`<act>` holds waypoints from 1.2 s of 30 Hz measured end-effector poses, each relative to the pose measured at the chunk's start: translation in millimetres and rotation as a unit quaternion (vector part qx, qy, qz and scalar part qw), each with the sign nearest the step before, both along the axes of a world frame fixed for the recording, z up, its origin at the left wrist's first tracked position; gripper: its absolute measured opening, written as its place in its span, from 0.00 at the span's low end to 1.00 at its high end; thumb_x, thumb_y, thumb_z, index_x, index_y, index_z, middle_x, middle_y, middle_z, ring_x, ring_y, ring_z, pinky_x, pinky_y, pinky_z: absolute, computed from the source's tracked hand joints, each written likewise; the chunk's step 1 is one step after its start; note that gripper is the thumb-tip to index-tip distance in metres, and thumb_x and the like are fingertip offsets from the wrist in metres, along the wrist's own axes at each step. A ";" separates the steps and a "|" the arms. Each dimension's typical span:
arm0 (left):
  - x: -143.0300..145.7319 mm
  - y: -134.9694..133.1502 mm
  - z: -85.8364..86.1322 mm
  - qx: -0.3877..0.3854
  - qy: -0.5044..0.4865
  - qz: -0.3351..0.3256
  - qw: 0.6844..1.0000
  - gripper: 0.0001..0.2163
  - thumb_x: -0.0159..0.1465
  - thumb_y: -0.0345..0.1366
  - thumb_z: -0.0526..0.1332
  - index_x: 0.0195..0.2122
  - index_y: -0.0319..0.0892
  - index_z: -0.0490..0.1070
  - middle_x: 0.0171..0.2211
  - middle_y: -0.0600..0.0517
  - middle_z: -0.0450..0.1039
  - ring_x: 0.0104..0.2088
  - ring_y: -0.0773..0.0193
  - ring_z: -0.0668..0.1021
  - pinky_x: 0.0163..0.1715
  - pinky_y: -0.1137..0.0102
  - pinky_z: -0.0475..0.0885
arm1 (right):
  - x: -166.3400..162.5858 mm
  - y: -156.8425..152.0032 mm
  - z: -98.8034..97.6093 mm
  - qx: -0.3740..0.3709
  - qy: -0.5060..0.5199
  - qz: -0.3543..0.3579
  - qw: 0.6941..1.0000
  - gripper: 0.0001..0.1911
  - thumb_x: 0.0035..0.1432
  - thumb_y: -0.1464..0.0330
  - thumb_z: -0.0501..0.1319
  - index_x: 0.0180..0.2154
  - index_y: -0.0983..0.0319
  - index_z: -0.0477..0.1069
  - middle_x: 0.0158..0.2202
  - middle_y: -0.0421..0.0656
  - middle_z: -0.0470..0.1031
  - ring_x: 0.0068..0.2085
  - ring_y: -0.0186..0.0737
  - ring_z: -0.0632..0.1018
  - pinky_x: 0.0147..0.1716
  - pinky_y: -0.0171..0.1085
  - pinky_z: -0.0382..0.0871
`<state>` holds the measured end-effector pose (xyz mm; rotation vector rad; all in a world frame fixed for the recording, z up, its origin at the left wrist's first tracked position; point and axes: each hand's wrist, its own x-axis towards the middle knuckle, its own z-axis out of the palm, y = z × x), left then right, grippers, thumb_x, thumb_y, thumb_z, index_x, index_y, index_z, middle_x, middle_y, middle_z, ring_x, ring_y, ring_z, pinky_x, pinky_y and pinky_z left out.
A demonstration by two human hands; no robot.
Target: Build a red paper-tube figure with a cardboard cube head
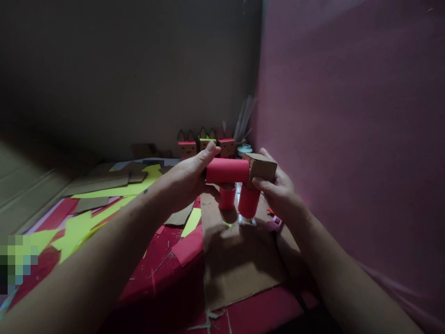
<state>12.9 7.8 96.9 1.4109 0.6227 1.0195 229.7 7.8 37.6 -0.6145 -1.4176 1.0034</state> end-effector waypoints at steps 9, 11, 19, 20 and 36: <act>-2.6 -7.1 7.2 -0.005 0.031 0.034 0.999 0.35 0.56 0.41 0.73 0.61 0.36 0.63 0.31 0.44 0.79 0.27 0.54 0.81 0.19 0.68 0.74 | -3.2 -3.6 3.2 -0.006 -0.005 -0.013 1.000 0.46 0.52 0.61 0.71 0.69 0.54 0.55 0.63 0.47 0.70 0.63 0.55 0.70 0.65 0.53 0.62; -4.6 -7.9 11.1 0.002 0.035 0.071 0.997 0.31 0.50 0.32 0.75 0.55 0.35 0.69 0.28 0.47 0.78 0.23 0.59 0.79 0.18 0.70 0.72 | -3.1 -3.9 4.6 -0.014 0.004 -0.026 1.000 0.44 0.50 0.62 0.72 0.66 0.54 0.58 0.61 0.48 0.71 0.61 0.55 0.72 0.63 0.53 0.65; -42.5 -9.1 14.5 0.004 -0.072 0.148 0.986 0.10 0.57 0.39 0.68 0.36 0.39 0.80 0.27 0.45 0.79 0.24 0.61 0.77 0.21 0.71 0.72 | -9.5 -26.4 8.8 0.049 0.008 -0.026 0.998 0.39 0.48 0.63 0.72 0.60 0.47 0.62 0.52 0.43 0.73 0.50 0.52 0.77 0.50 0.52 0.74; -48.5 -11.6 12.2 -0.005 -0.084 0.156 0.984 0.09 0.57 0.38 0.67 0.35 0.39 0.80 0.27 0.45 0.79 0.24 0.61 0.77 0.21 0.71 0.73 | -13.8 -31.5 6.7 0.066 -0.022 -0.009 0.998 0.39 0.48 0.64 0.73 0.60 0.45 0.62 0.53 0.42 0.73 0.50 0.51 0.77 0.51 0.51 0.73; -78.8 -53.7 -24.3 -0.192 -0.213 0.219 0.933 0.09 0.63 0.33 0.61 0.41 0.35 0.74 0.31 0.41 0.78 0.24 0.61 0.78 0.25 0.68 0.77 | -54.5 -35.2 -34.4 0.137 -0.190 -0.148 0.961 0.34 0.54 0.63 0.71 0.59 0.49 0.62 0.57 0.48 0.67 0.56 0.54 0.73 0.57 0.56 0.67</act>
